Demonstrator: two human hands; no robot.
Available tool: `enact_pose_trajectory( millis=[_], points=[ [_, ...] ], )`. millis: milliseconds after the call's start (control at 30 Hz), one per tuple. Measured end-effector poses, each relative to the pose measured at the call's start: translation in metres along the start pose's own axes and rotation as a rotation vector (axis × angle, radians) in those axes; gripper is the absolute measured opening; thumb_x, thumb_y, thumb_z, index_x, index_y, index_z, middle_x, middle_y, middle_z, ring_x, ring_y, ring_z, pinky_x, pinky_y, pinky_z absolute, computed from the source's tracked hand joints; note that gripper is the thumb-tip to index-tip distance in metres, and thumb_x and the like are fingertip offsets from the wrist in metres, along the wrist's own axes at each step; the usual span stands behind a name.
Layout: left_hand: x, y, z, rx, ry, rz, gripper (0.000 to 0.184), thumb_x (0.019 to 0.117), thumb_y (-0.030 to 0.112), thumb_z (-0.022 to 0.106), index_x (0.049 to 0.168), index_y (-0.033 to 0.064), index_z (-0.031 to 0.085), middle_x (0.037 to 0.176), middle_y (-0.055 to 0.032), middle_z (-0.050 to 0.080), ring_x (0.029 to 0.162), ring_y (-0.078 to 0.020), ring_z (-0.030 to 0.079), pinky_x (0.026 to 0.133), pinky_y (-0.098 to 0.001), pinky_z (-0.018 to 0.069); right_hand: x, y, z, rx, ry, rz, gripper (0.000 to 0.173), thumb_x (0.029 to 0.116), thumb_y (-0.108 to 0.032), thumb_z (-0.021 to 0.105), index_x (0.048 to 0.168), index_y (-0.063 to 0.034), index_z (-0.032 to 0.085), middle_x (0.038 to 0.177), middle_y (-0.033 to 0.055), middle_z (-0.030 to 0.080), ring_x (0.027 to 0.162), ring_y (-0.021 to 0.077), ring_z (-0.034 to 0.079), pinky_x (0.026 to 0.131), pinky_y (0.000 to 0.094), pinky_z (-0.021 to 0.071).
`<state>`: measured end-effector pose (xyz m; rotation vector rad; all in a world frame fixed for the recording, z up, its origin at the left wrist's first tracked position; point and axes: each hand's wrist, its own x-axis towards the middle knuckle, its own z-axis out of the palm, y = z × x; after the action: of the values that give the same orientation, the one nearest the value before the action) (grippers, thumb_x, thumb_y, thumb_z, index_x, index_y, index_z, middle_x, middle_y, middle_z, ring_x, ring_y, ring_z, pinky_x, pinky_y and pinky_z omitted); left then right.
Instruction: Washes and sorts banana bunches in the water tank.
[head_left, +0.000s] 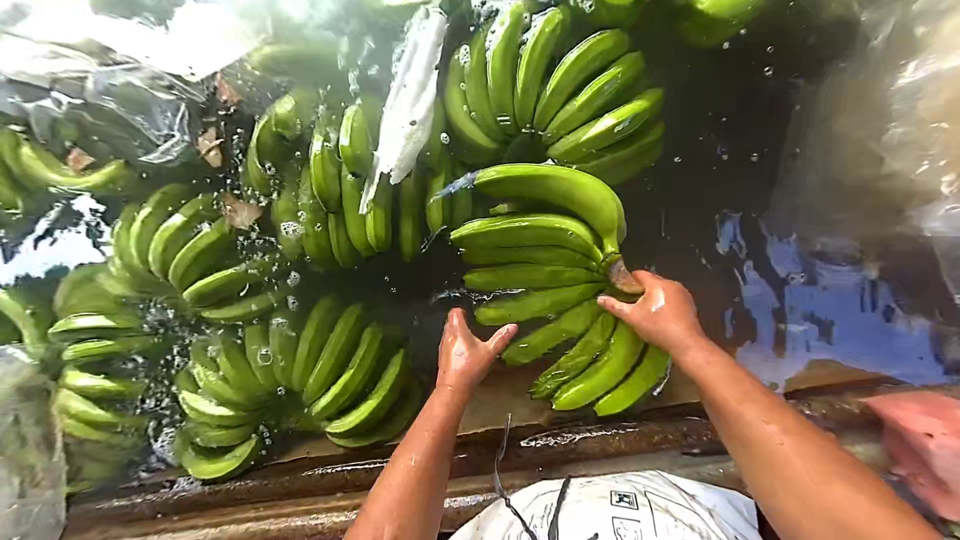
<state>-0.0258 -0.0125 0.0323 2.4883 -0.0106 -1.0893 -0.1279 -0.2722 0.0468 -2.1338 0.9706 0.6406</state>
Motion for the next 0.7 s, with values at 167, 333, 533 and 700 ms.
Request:
enact_pose_trajectory(
  millis=[167, 333, 533, 700],
  points=[
    [0.027, 0.037, 0.005, 0.232, -0.120, -0.118, 0.073, 0.0907, 0.057, 0.071, 0.132, -0.0028, 0.060, 0.125, -0.0271, 0.066, 0.122, -0.0423, 0.061, 0.105, -0.0623, 0.0450, 0.004, -0.007, -0.005, -0.052, -0.004, 0.020, 0.058, 0.0890, -0.048, 0.078, 0.120, -0.0001, 0.067, 0.108, 0.0254, 0.070, 0.105, 0.0454, 0.067, 0.089, 0.0674, 0.0493],
    [0.014, 0.028, -0.008, 0.207, -0.207, 0.027, 0.050, 0.0991, 0.047, 0.065, 0.108, -0.0014, 0.070, 0.100, -0.0219, 0.070, 0.098, -0.0369, 0.068, 0.092, -0.0586, 0.0507, 0.015, -0.004, -0.013, -0.060, -0.070, 0.068, 0.056, 0.0909, -0.047, 0.077, 0.116, 0.0025, 0.065, 0.106, 0.0279, 0.068, 0.105, 0.0475, 0.065, 0.088, 0.0674, 0.0482],
    [0.011, 0.023, -0.041, 0.041, -0.529, 0.128, 0.039, 0.1064, 0.025, 0.056, 0.140, 0.0046, 0.058, 0.104, -0.0115, 0.073, 0.084, -0.0145, 0.071, 0.084, -0.0343, 0.0590, 0.023, 0.006, -0.020, -0.011, -0.122, 0.027, 0.059, 0.0893, -0.046, 0.079, 0.122, 0.0015, 0.066, 0.109, 0.0281, 0.069, 0.107, 0.0470, 0.065, 0.092, 0.0685, 0.0476],
    [0.007, 0.018, -0.007, 0.224, -0.302, 0.255, 0.037, 0.1030, 0.024, 0.059, 0.128, -0.0040, 0.061, 0.117, -0.0249, 0.067, 0.109, -0.0358, 0.067, 0.099, -0.0519, 0.0509, 0.017, 0.002, -0.015, -0.016, -0.089, -0.006, 0.053, 0.0893, -0.042, 0.080, 0.115, 0.0024, 0.066, 0.103, 0.0278, 0.069, 0.103, 0.0470, 0.065, 0.088, 0.0679, 0.0482]
  ],
)
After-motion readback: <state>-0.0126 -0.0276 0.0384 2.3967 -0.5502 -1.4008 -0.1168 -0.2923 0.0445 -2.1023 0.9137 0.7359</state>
